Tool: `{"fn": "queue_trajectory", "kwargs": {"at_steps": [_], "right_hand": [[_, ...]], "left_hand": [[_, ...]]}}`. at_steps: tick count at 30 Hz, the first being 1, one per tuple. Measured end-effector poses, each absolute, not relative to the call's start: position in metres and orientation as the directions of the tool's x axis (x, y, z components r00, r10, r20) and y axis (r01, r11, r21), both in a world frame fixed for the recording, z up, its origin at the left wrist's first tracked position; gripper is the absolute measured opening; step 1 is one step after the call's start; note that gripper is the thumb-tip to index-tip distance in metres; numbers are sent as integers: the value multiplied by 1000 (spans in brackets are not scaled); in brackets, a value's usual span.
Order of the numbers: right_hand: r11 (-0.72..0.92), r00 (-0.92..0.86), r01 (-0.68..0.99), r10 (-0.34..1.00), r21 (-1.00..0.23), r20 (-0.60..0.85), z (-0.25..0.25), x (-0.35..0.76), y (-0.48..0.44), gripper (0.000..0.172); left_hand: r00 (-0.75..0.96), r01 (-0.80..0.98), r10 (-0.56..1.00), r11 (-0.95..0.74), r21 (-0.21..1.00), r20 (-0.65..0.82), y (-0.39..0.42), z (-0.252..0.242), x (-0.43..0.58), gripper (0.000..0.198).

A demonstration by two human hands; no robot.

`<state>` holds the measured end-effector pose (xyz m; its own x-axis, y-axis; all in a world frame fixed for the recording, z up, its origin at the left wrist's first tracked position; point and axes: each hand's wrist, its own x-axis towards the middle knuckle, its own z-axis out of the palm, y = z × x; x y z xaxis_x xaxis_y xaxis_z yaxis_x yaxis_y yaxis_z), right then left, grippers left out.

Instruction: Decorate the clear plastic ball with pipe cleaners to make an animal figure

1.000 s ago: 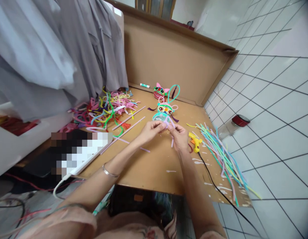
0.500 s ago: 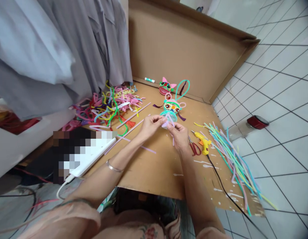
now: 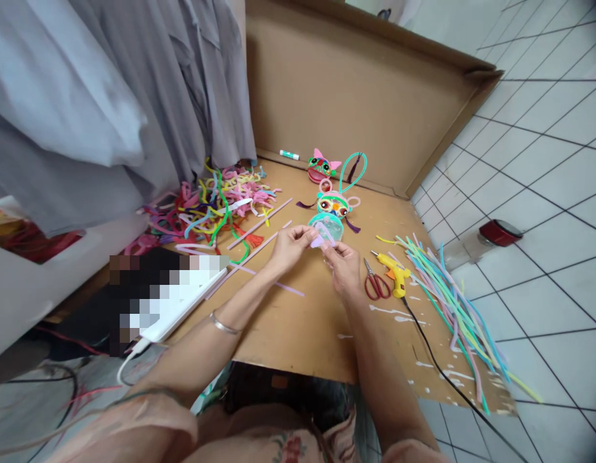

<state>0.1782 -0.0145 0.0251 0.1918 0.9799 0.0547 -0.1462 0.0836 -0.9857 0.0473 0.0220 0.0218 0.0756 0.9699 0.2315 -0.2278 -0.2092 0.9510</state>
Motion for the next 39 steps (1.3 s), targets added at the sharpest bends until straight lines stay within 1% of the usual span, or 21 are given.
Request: {"fn": "queue_trajectory", "kwargs": {"at_steps": [3,6,9,12,17,21,23,27,30,33,36,39], "right_hand": [[111,206,-125,975,-986,84,26,176,-16,34],[129,241,-116,965,-985,98,24,175,-17,31],[155,282,-99,952,-983,122,20,175,-17,30],[182,317,-63,936,-981,153,18,176,-18,29],[179,321,17,931,-984,175,21,177,-22,33],[165,299,48,939,-985,172,25,176,-23,35],[170,297,37,939,-985,173,24,176,-23,34],[168,318,9,934,-986,162,20,176,-23,34],[171,302,-4,939,-985,162,17,176,-22,34],[183,316,-20,934,-983,167,15,176,-20,35],[186,315,-9,933,-983,173,16,178,-20,31],[179,271,19,946,-984,177,16,182,-20,29]], "left_hand": [[100,-216,962,-229,949,255,20,21,49,50],[85,-211,957,-255,944,277,16,19,53,47],[57,-218,961,-254,942,272,13,16,56,44],[55,-236,966,-234,943,253,14,13,59,44],[87,-214,966,-221,952,244,13,11,60,46],[69,-156,956,-273,949,287,12,8,58,47],[67,-147,952,-288,946,300,12,8,58,47],[87,-212,965,-224,951,246,11,12,59,49],[158,-289,967,-148,946,200,9,15,61,52],[206,-312,963,-105,944,175,8,16,63,53],[183,-303,968,-109,947,171,8,15,62,52],[120,-257,977,-139,956,174,13,13,59,51]]}}
